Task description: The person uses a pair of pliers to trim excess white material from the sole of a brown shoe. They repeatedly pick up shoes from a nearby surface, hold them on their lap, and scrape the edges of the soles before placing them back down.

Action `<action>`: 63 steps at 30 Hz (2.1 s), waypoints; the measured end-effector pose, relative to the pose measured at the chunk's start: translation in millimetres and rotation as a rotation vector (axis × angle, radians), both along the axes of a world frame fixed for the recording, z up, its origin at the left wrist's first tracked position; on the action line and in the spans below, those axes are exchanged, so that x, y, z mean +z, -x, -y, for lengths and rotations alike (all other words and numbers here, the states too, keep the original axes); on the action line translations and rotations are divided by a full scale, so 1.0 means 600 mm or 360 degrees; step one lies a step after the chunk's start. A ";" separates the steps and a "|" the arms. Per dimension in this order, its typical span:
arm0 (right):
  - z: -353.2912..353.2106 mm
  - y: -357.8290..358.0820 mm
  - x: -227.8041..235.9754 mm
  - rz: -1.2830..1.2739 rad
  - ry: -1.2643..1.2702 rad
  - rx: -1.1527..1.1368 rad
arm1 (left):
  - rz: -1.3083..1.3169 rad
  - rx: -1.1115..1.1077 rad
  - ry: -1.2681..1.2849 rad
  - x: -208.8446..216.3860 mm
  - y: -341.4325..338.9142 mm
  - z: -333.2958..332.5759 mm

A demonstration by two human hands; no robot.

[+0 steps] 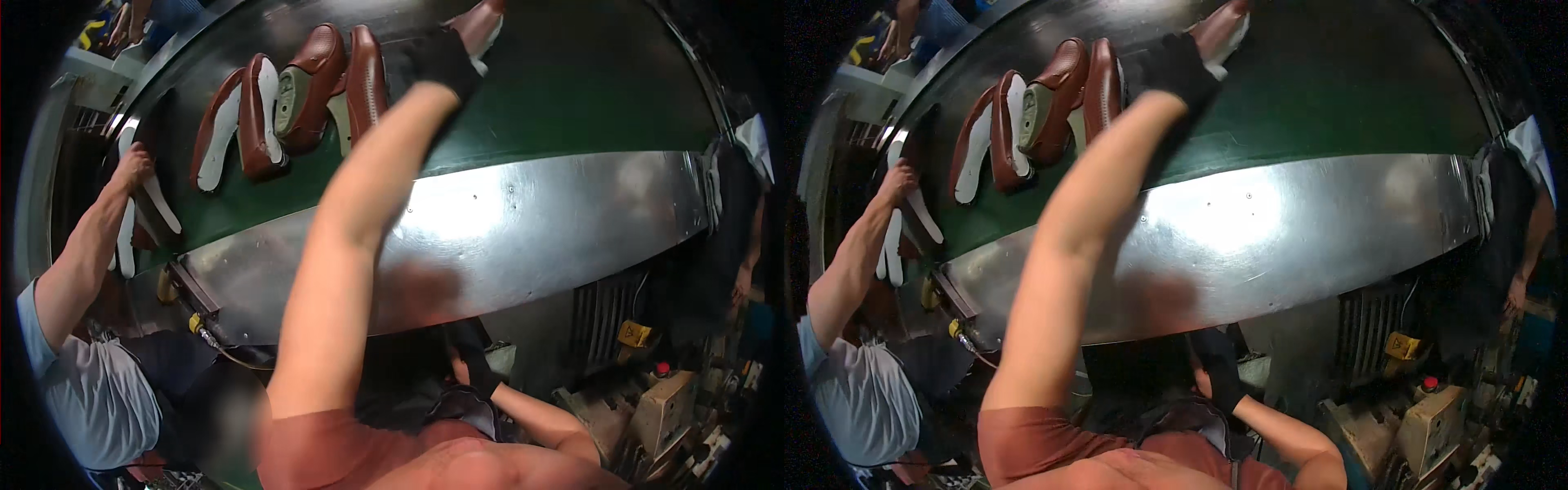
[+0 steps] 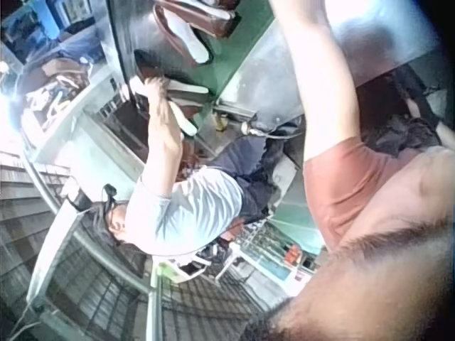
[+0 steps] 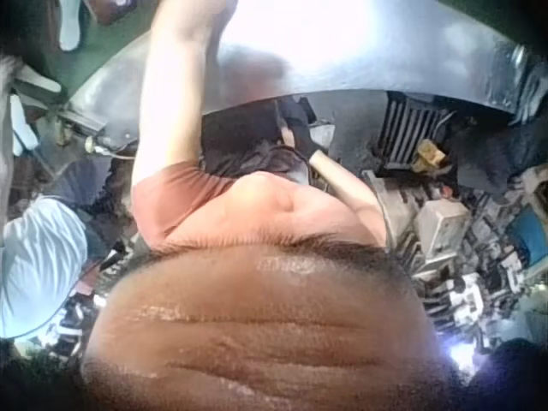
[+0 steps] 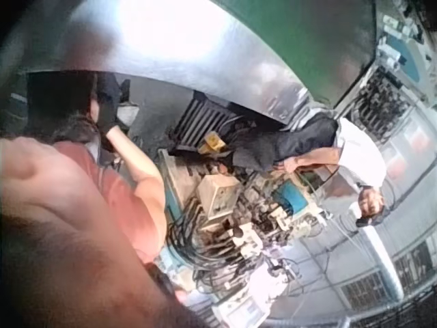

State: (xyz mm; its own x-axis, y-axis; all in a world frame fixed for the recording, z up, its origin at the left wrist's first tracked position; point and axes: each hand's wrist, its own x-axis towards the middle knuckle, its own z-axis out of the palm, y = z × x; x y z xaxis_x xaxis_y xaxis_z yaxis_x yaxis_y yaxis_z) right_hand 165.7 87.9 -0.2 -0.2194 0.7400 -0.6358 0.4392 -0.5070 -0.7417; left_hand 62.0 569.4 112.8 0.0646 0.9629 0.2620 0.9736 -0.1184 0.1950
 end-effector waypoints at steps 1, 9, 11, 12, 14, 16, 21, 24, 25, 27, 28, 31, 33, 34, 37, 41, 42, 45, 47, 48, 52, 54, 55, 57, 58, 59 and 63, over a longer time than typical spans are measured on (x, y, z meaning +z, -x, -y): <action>0.000 0.004 -0.001 -0.0035 -0.0117 -0.0038 | 0.0197 -0.0021 0.0044 -0.008 -0.014 0.024; 0.016 0.001 0.056 -0.0161 -0.0259 -0.0195 | 0.1180 -0.0108 0.0591 0.027 0.041 0.107; 0.039 -0.005 0.032 -0.0336 0.0113 -0.0351 | 0.0745 -0.0564 0.0511 0.060 0.102 0.173; 0.052 -0.015 0.026 -0.0350 0.0135 -0.0355 | 0.0148 -0.0791 0.0278 0.067 0.145 0.241; 0.064 -0.037 0.019 -0.0401 0.0147 -0.0351 | 0.1889 -0.0511 0.0184 0.082 0.185 0.433; 0.083 -0.050 0.052 -0.0303 0.0170 -0.0399 | 0.1730 -0.0088 0.0142 0.104 0.250 0.620; 0.156 -0.081 0.111 -0.0261 0.0083 -0.0318 | 0.1596 0.0012 -0.0212 0.023 0.343 0.937; 0.186 -0.082 0.162 -0.0336 0.0049 -0.0254 | 0.1780 -0.0204 -0.0071 0.026 0.258 0.967; 0.195 -0.082 0.178 -0.0398 0.0021 -0.0197 | 0.1641 -0.0326 -0.0065 0.050 0.227 0.958; 0.212 -0.083 0.209 -0.0539 -0.0035 -0.0075 | 0.1831 -0.0273 0.0128 0.054 0.198 0.944; 0.216 -0.078 0.240 -0.0541 -0.0008 0.0096 | 0.1747 -0.0283 0.0095 0.054 0.192 0.926; 0.236 -0.057 0.278 -0.0766 -0.0003 0.0279 | 0.2214 -0.0211 0.0266 0.046 0.165 0.904; 0.237 -0.049 0.248 -0.0856 0.0159 0.0289 | 0.2244 -0.0314 0.0179 0.036 0.156 0.900; 0.234 -0.035 0.237 -0.0958 0.0165 0.0210 | 0.2192 -0.0417 0.0100 0.041 0.150 0.897; 0.219 -0.010 0.253 -0.1252 0.0396 -0.0025 | 0.2206 -0.0333 0.0241 0.035 0.144 0.906; 0.207 -0.026 0.284 -0.1306 0.0600 0.0055 | 0.1851 -0.0432 0.0049 0.064 0.132 0.916; 0.213 -0.031 0.282 -0.0997 0.0393 0.0193 | 0.1922 -0.0472 0.0046 0.055 0.134 0.914; 0.240 0.009 0.211 -0.0290 -0.0739 0.0142 | 0.2036 -0.0557 0.0025 0.027 0.131 0.899; 0.235 0.043 0.140 -0.0172 -0.1113 0.0054 | 0.1953 -0.0537 -0.0037 0.020 0.129 0.889; 0.227 0.056 0.146 -0.0146 -0.1280 0.0102 | 0.1973 -0.0565 -0.0083 0.018 0.142 0.887; 0.234 0.023 0.168 -0.0390 -0.0786 0.0568 | 0.2162 -0.0601 0.0267 0.029 0.186 0.940; 0.270 -0.020 0.160 -0.0345 -0.0812 0.0824 | 0.1940 -0.0419 0.0138 0.061 0.170 0.989; 0.286 -0.036 0.160 -0.0321 -0.1085 0.0852 | 0.2023 -0.0183 0.0217 0.073 0.150 1.014; 0.321 -0.079 0.112 -0.0425 -0.1339 0.1062 | 0.2425 0.0396 0.0569 0.101 0.108 1.061; 0.326 -0.088 0.100 -0.0490 -0.1370 0.1120 | 0.2663 0.0598 0.0764 0.115 0.103 1.064; 0.339 -0.098 0.091 -0.0555 -0.1379 0.1171 | 0.2893 0.0855 0.0956 0.129 0.096 1.070; 0.319 -0.103 0.105 -0.0678 -0.1312 0.1165 | 0.3053 0.0289 0.0792 0.112 0.096 1.078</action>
